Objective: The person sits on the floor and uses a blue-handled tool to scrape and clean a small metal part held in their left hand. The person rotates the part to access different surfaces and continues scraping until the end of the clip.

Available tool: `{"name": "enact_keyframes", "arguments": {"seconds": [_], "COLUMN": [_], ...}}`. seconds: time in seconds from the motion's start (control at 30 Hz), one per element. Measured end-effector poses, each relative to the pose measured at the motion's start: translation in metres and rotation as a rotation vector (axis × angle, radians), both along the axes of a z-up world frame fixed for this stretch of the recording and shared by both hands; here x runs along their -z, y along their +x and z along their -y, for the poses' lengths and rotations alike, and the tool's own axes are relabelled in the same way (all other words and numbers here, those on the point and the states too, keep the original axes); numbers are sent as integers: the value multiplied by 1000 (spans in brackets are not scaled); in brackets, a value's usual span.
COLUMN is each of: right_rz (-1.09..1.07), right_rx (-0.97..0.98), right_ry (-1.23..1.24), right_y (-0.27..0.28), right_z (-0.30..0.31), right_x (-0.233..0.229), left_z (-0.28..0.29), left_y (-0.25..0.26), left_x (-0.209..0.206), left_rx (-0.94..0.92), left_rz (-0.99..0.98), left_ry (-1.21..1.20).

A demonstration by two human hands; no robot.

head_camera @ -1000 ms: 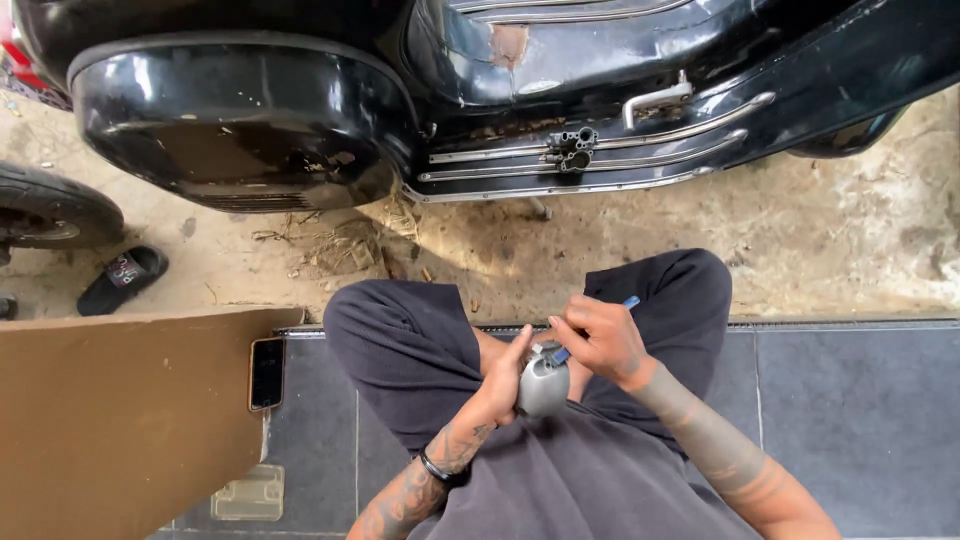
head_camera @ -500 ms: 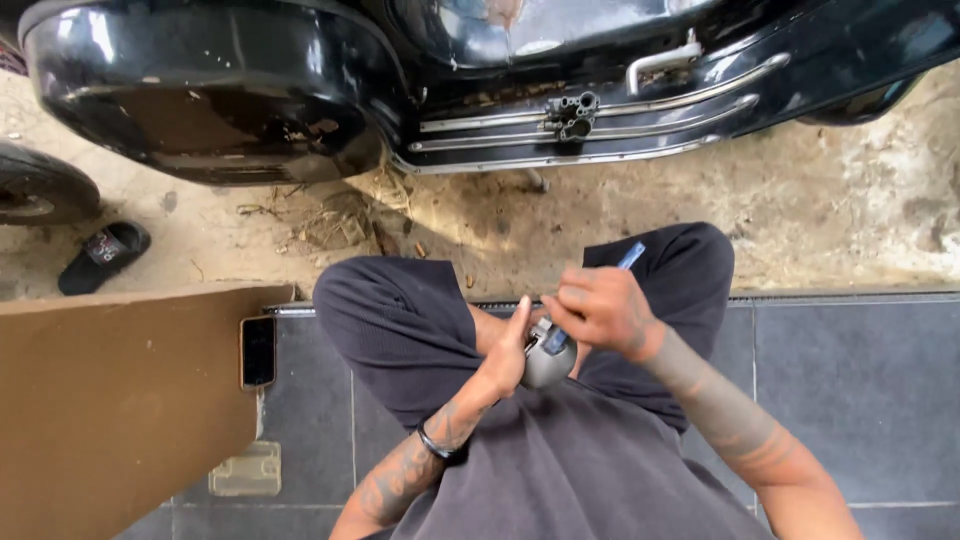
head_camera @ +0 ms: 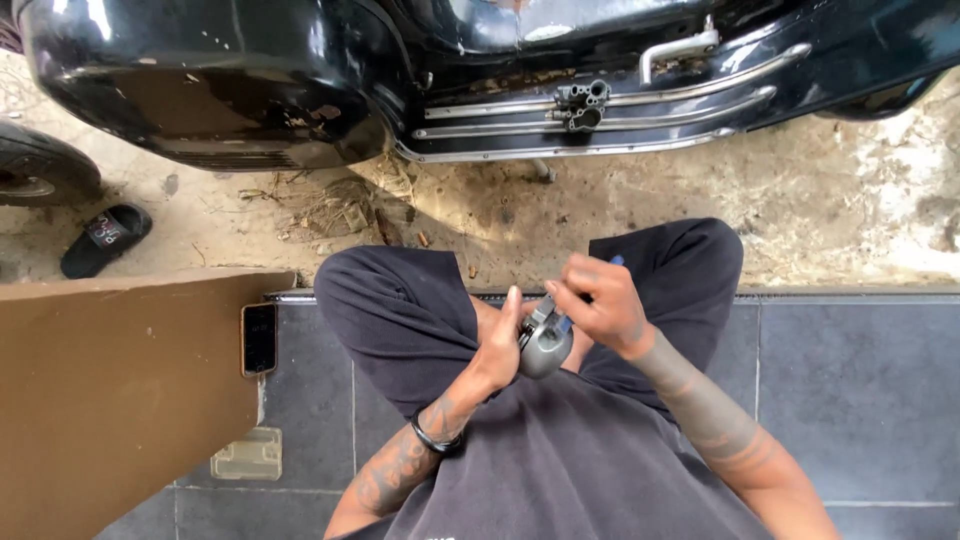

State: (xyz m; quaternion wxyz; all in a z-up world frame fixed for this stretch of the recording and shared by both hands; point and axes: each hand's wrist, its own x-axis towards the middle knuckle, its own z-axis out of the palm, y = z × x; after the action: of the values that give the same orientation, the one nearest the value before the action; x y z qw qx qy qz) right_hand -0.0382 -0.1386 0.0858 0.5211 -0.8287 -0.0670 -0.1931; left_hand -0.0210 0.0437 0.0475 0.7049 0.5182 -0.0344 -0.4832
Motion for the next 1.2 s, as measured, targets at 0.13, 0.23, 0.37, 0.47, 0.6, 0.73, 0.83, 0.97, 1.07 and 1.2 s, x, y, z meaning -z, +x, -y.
{"name": "enact_keyframes", "arguments": {"seconds": [0.13, 0.23, 0.37, 0.47, 0.6, 0.73, 0.83, 0.97, 1.07, 1.2], "right_rz": [-27, -23, -39, -41, -81, -78, -112, -77, -105, -98], "right_rx": [24, 75, 69, 57, 66, 12, -36, -18, -1, 21], "right_ry": [73, -56, -116, -109, -210, -182, -185, -197, -202, -264], "right_y": [10, 10, 2, 4, 16, 9, 2, 5, 7, 0], "right_z": [5, 4, 8, 5, 20, 6, 6, 8, 12, 9], "right_x": [9, 0, 3, -13, -18, -29, -20, -22, -18, -27], "left_z": [-3, 3, 3, 4, 0, 11, 10, 16, 8, 2], "left_y": [0, 6, 1, 5, 6, 6, -5, 6, 10, -8], "left_x": [-4, -18, -71, -59, -43, -85, -93, -93, -94, -70], "left_rx": [7, -10, -24, -24, 2, 31, 33, -7, 3, -18], "left_rz": [81, 175, 222, 326, 428, 535, 477, 474, 523, 545], "left_ry": [-2, -37, 36, 62, 44, 88, 253, 152, 64, 41]}}
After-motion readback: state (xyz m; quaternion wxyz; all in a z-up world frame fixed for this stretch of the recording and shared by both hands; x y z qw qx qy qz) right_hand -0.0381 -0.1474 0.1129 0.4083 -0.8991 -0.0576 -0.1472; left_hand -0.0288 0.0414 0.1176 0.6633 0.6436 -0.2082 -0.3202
